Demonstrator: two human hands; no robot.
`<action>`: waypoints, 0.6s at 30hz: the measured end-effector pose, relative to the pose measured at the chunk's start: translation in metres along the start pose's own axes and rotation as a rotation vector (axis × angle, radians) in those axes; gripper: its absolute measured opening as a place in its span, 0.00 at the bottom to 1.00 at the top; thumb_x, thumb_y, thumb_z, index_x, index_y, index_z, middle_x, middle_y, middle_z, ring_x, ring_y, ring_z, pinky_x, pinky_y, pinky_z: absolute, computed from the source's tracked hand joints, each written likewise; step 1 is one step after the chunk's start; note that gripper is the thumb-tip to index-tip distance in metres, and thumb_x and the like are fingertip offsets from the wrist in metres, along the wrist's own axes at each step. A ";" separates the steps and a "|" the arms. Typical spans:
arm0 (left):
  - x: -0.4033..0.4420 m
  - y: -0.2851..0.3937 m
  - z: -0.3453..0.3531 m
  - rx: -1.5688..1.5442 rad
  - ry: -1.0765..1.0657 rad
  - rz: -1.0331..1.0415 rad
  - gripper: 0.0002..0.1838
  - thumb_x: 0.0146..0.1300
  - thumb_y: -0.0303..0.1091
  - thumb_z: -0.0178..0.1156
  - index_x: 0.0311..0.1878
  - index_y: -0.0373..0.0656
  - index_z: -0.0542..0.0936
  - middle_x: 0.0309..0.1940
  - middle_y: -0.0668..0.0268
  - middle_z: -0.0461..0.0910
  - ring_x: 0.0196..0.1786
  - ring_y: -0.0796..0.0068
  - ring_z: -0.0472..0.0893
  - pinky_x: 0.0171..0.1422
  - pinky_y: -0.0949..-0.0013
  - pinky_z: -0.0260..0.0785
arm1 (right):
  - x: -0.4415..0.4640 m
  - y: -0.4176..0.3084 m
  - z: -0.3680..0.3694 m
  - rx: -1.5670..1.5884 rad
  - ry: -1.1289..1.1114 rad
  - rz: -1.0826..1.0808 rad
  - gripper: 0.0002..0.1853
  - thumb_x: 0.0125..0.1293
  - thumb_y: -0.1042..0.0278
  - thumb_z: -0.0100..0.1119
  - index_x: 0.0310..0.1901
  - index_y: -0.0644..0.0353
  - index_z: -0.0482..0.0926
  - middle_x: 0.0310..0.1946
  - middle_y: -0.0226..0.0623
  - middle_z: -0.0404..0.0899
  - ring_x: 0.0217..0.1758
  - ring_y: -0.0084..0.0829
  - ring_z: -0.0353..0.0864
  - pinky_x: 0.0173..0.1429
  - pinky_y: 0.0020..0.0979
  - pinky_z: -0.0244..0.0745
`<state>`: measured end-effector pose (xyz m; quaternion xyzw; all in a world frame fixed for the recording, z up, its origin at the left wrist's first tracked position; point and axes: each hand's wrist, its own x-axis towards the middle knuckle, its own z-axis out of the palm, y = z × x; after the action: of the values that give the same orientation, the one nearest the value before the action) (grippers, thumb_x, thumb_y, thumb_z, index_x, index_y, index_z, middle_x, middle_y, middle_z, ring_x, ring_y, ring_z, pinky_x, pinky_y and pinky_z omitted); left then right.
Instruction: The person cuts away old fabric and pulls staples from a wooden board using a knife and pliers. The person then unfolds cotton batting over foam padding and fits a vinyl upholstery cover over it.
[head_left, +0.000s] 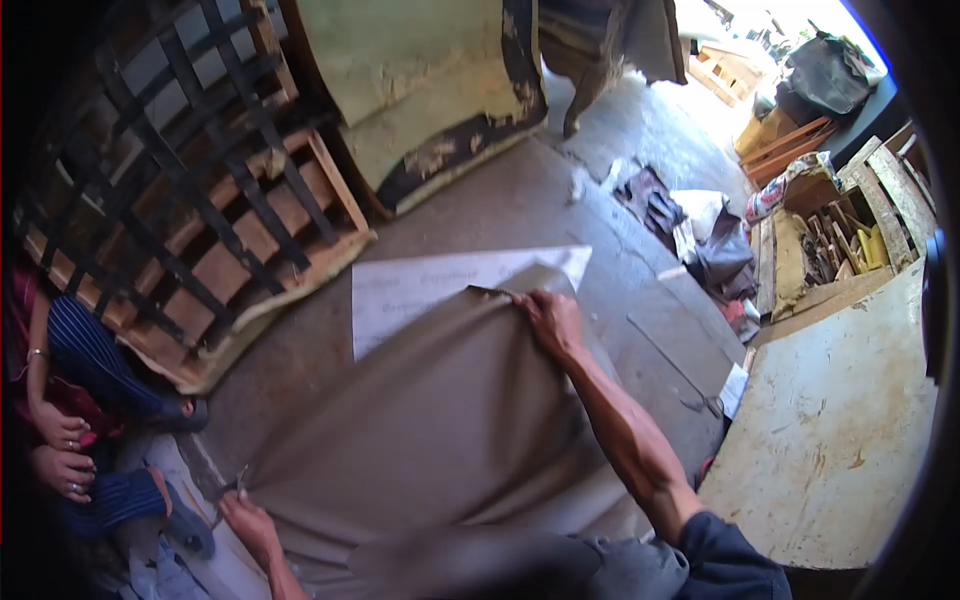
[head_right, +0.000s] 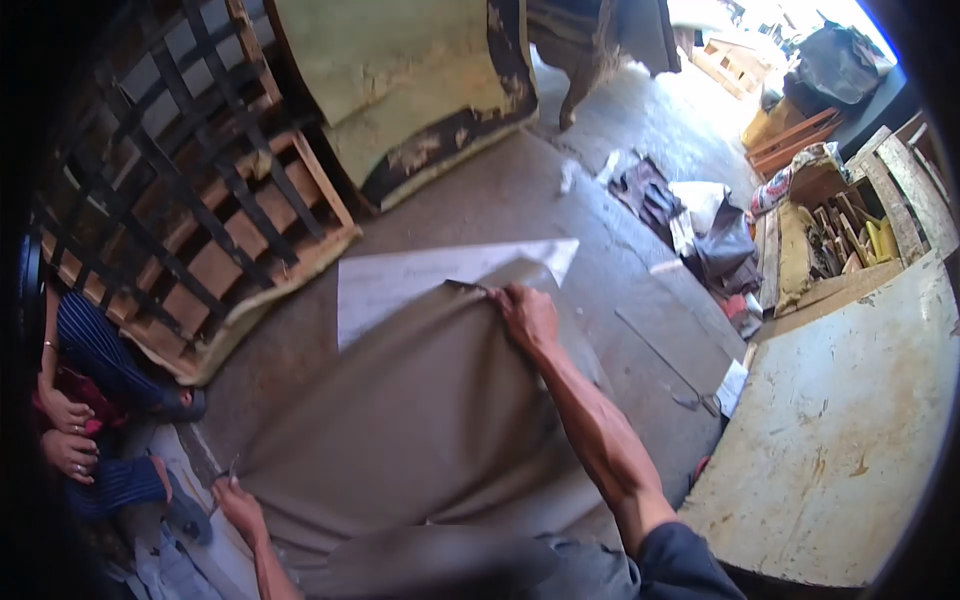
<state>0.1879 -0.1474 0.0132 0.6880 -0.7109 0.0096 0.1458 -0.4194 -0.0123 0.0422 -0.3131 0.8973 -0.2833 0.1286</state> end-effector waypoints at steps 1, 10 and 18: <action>-0.006 -0.004 -0.005 0.061 0.012 0.044 0.05 0.67 0.25 0.60 0.41 0.34 0.75 0.41 0.48 0.75 0.46 0.43 0.78 0.49 0.48 0.68 | 0.000 0.008 0.012 0.018 -0.037 0.024 0.22 0.68 0.41 0.59 0.47 0.52 0.87 0.40 0.52 0.85 0.48 0.56 0.83 0.50 0.50 0.76; -0.070 0.049 -0.076 0.032 0.071 -0.008 0.18 0.73 0.33 0.55 0.59 0.30 0.71 0.54 0.45 0.72 0.60 0.45 0.73 0.65 0.51 0.65 | -0.051 0.023 -0.040 0.023 -0.018 -0.213 0.27 0.69 0.51 0.64 0.63 0.58 0.76 0.53 0.52 0.79 0.53 0.46 0.81 0.57 0.43 0.78; -0.287 -0.014 -0.080 -0.756 0.097 -1.058 0.26 0.74 0.42 0.57 0.67 0.41 0.64 0.65 0.53 0.67 0.68 0.51 0.66 0.70 0.44 0.60 | -0.190 0.124 -0.118 0.417 -0.471 0.298 0.42 0.62 0.50 0.69 0.71 0.66 0.65 0.64 0.49 0.74 0.61 0.35 0.77 0.70 0.36 0.66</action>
<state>0.2203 0.1487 0.0243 0.8451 -0.2232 -0.2831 0.3948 -0.3821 0.2384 0.0744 -0.2022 0.8016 -0.3586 0.4335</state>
